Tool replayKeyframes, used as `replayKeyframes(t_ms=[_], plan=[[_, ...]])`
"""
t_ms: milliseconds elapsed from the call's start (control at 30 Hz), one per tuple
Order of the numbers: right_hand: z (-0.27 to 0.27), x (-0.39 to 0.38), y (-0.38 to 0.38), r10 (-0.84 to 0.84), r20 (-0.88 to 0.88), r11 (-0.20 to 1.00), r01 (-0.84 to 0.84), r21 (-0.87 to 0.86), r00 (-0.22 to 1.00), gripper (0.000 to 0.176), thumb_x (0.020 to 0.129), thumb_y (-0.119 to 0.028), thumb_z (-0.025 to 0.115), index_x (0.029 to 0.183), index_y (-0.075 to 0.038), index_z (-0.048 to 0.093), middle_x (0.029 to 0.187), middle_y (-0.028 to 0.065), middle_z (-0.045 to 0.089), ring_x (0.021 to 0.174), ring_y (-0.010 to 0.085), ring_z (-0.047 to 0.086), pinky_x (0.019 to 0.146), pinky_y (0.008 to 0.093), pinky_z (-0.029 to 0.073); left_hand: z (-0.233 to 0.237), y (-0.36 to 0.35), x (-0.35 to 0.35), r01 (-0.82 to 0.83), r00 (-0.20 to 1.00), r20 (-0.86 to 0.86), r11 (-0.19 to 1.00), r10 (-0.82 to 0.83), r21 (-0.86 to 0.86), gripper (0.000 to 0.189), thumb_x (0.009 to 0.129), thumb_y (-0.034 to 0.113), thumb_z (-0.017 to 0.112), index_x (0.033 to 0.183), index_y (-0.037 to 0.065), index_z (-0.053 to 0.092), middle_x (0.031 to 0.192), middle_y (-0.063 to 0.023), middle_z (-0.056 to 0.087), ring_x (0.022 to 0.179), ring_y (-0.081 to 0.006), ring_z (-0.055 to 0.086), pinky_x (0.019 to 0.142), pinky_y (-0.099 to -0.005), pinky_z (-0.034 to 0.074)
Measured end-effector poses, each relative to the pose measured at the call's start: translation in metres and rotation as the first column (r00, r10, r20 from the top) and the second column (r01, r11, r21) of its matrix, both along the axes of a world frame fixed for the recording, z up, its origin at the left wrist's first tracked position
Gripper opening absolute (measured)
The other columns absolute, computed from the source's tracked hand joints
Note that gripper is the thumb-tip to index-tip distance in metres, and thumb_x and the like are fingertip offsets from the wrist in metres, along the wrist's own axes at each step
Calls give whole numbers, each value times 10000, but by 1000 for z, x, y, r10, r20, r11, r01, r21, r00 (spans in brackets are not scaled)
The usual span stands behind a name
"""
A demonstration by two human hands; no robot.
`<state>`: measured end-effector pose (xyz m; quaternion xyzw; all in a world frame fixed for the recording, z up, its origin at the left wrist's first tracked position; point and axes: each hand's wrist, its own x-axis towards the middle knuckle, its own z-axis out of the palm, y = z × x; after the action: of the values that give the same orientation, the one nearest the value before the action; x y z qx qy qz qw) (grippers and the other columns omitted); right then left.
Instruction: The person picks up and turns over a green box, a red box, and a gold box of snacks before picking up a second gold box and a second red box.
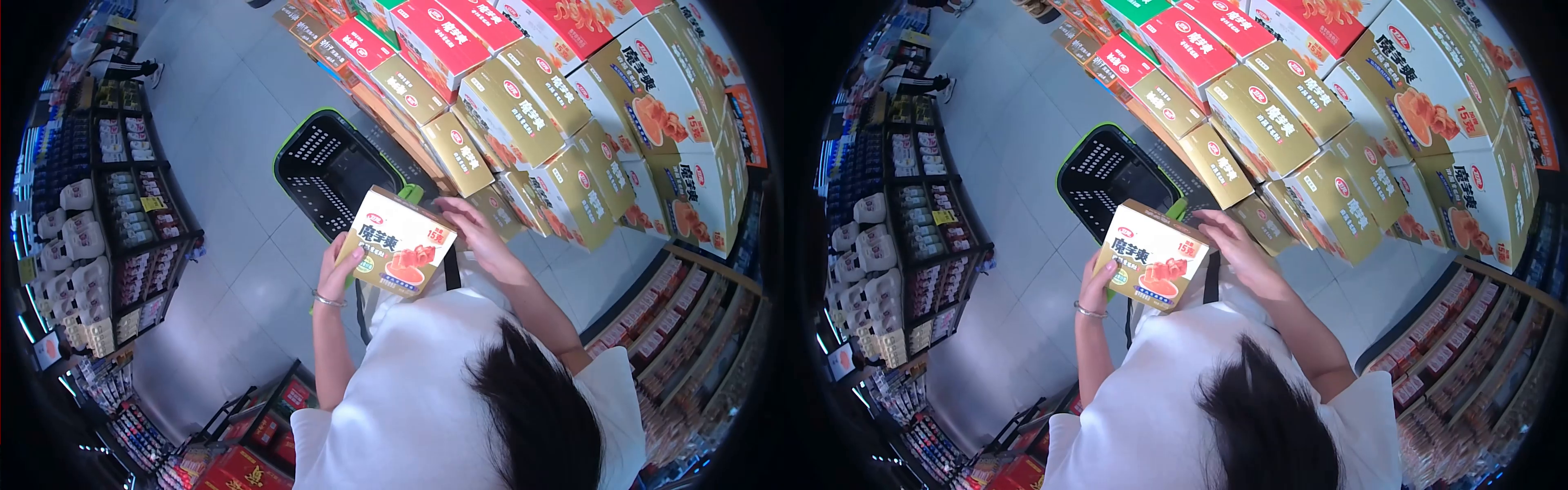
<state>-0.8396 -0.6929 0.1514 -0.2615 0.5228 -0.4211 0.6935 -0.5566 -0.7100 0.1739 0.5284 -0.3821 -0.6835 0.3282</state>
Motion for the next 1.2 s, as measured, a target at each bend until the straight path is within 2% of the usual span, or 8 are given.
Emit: replayKeyframes(t_ms=[267, 467, 667, 767, 833, 933, 1033, 1200], plan=[[-36, -1, -19, -87, -140, 995, 80, -56, 986, 365, 948, -250, 632, 1269, -80, 591, 1277, 113, 568, 1245, 219, 480, 1042, 344, 387, -1, 1, 5, -8, 1000, -3, 1000, 8, -8, 459, 834, 351, 697, 1099, -7, 587, 990, -34, 615, 930, -100, 557, 856, -243, 425], [-48, -2, -21, 10, -273, 988, -51, -142, 962, 344, 958, -229, 612, 1260, -68, 581, 1312, 118, 566, 1298, 250, 461, 1037, 370, 395, -4, 1, 9, 6, 1000, -8, 1000, -6, -3, 483, 832, 355, 698, 1127, -10, 585, 1011, -42, 620, 962, -108, 560, 887, -253, 423], [-33, -20, -4, 107, -410, 985, -151, -77, 906, 400, 956, -220, 601, 1330, -89, 549, 1354, 145, 559, 1189, 328, 590, 984, 382, 471, -3, 1, 7, -14, 1000, -18, 1000, 14, -13, 506, 827, 362, 704, 1146, -10, 578, 1030, -44, 623, 971, -110, 565, 898, -256, 425], [-26, -24, 3, 112, -678, 971, -226, -81, 727, 493, 925, -251, 629, 1386, -116, 520, 1409, 220, 492, 1151, 400, 608, 941, 425, 514, -1, -2, 7, -6, 1000, -14, 1000, 6, -8, 516, 825, 365, 706, 1152, -12, 578, 1038, -48, 626, 974, -117, 575, 897, -258, 436], [-22, -20, 3, -12, -927, 929, -338, -148, 374, 580, 918, -253, 654, 1449, -141, 448, 1430, 227, 461, 1196, 385, 585, 924, 421, 522, 1, -4, 6, -20, 1000, -20, 1000, 20, -2, 533, 824, 365, 708, 1171, -18, 575, 1050, -54, 631, 977, -125, 587, 898, -265, 449], [-13, -8, -3, 8, -975, 924, -375, -79, 224, 692, 896, -276, 656, 1496, -121, 348, 1448, 295, 397, 1095, 470, 610, 873, 476, 541, 3, -7, 6, -24, 1000, -14, 1000, 24, 2, 553, 824, 365, 709, 1193, -23, 568, 1064, -62, 634, 986, -132, 593, 905, -271, 455], [-4, 2, -8, 138, -957, 927, -373, 34, 255, 792, 886, -303, 655, 1500, -8, 250, 1426, 464, 280, 1168, 528, 546, 888, 499, 531, 0, -9, 11, -1, 1000, -17, 1000, 0, -10, 566, 826, 363, 709, 1210, -27, 565, 1080, -69, 636, 1001, -136, 594, 911, -274, 453], [-4, 6, -14, 118, -955, 928, -373, 8, 272, 826, 883, -304, 662, 1505, 14, 220, 1395, 510, 255, 1150, 556, 542, 887, 497, 531, 1, -8, 12, 1, 1000, -17, 1000, 0, 12, 563, 830, 357, 703, 1212, -33, 566, 1085, -72, 635, 1009, -139, 592, 914, -275, 452]])
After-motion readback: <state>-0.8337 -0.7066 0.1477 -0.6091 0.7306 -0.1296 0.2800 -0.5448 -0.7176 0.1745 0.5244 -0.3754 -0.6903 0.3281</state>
